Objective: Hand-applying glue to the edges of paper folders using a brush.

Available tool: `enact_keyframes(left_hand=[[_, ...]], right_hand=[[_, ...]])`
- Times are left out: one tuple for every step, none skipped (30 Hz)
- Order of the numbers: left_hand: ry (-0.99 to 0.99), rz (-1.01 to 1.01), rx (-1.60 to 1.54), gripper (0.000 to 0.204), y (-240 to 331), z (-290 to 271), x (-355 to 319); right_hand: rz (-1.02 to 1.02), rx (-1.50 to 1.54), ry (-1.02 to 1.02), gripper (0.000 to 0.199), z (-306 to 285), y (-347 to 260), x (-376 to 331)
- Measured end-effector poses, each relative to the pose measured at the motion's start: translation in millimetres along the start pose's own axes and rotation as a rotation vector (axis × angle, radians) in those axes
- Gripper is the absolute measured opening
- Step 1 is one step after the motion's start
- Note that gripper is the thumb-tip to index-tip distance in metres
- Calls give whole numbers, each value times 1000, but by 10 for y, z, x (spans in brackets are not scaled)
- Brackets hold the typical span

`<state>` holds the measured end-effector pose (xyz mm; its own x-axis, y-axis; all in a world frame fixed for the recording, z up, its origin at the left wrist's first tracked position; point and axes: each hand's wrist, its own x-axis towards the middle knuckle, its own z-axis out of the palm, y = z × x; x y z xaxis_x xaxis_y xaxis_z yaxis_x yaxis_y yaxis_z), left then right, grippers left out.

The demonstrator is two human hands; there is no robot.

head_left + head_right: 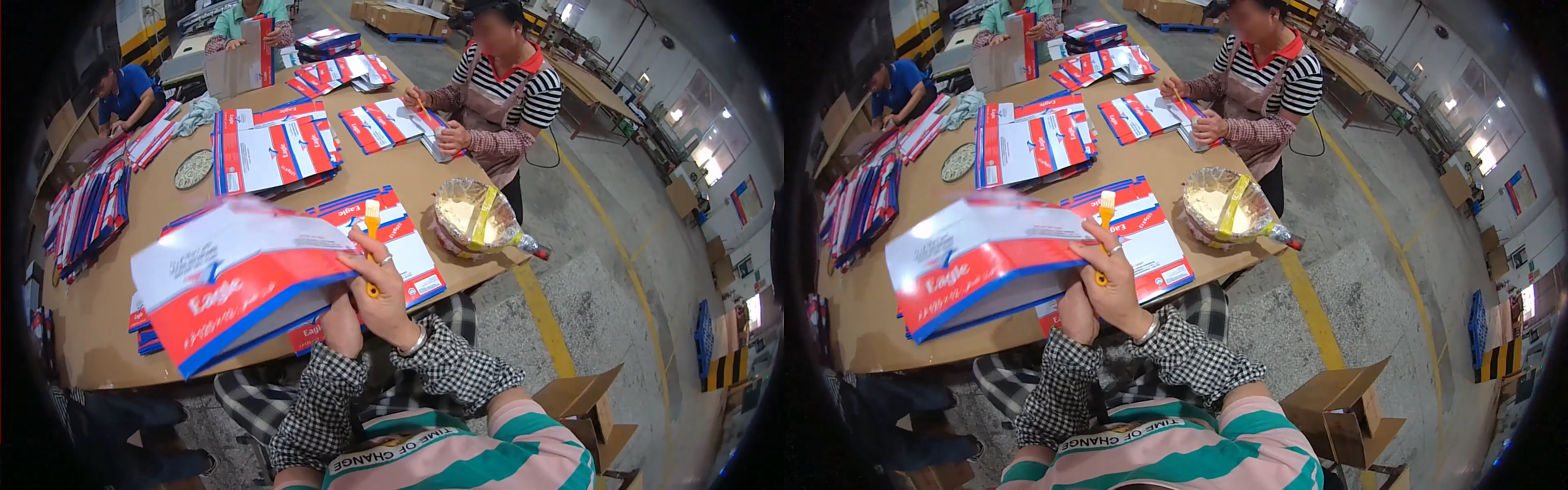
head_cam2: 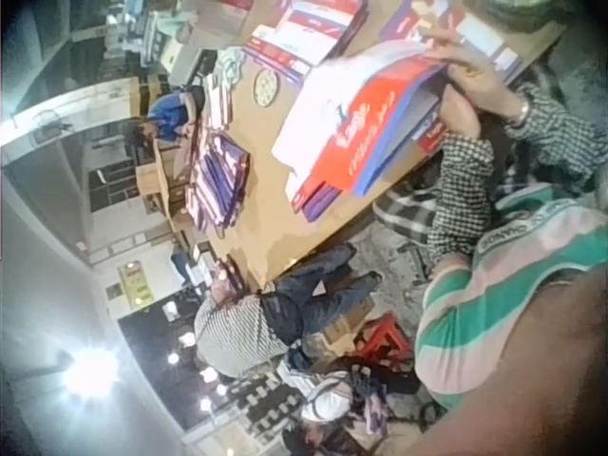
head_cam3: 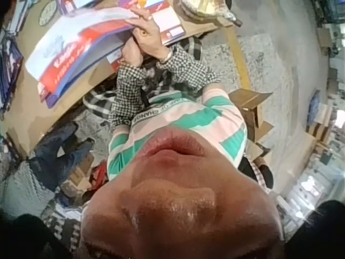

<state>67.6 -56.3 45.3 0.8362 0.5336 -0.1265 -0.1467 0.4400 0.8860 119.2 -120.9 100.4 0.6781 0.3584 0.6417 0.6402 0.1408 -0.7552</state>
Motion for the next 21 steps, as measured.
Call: enact_keyframes(left_hand=[[-54,71,-75,40,-8,4,19],[-21,30,-110,48,29,32,44],[-24,25,-110,48,64,70,26],[0,-48,-205,47,113,110,-21],[23,-118,-300,47,162,145,-51],[75,-151,-248,46,157,132,-59],[73,-154,-248,46,130,118,-62],[107,-137,-210,43,105,98,-70],[140,-121,-172,40,95,88,-77],[143,-125,-171,40,96,96,-67],[109,-59,-215,40,127,137,-74],[74,5,-259,41,138,159,-87],[76,-6,-256,41,120,141,-105],[128,-10,-223,41,116,130,-79],[180,-14,-191,41,125,137,-75],[132,49,-211,41,133,168,-128],[134,49,-209,41,42,104,-116],[52,58,-287,40,-60,75,-136],[-28,66,-363,40,-83,-77,-7],[-103,73,-441,39,-196,29,68],[-152,94,-506,39,-216,20,158]], right_hand=[[-3,-2,2,36,16,-7,20],[1,2,1,36,18,-32,23],[5,7,-1,35,16,-41,23],[22,28,7,34,8,-30,30],[23,25,10,34,-1,-27,35],[25,10,25,33,-9,-25,39],[28,-5,40,33,-17,-21,43],[31,-5,40,33,-22,-20,47],[68,-1,59,36,-36,-17,57],[104,4,78,39,-43,-9,71],[116,1,80,39,-52,8,70],[136,54,129,37,-66,40,79],[156,105,179,36,-81,68,68],[87,63,188,36,-88,105,77],[88,62,190,36,-103,103,60],[100,27,182,35,-121,91,30],[112,-2,172,34,-112,83,5],[110,0,172,34,-107,71,-20],[202,119,215,30,-100,63,-57],[298,237,253,26,-80,87,-87],[394,293,217,27,-29,30,-93]])
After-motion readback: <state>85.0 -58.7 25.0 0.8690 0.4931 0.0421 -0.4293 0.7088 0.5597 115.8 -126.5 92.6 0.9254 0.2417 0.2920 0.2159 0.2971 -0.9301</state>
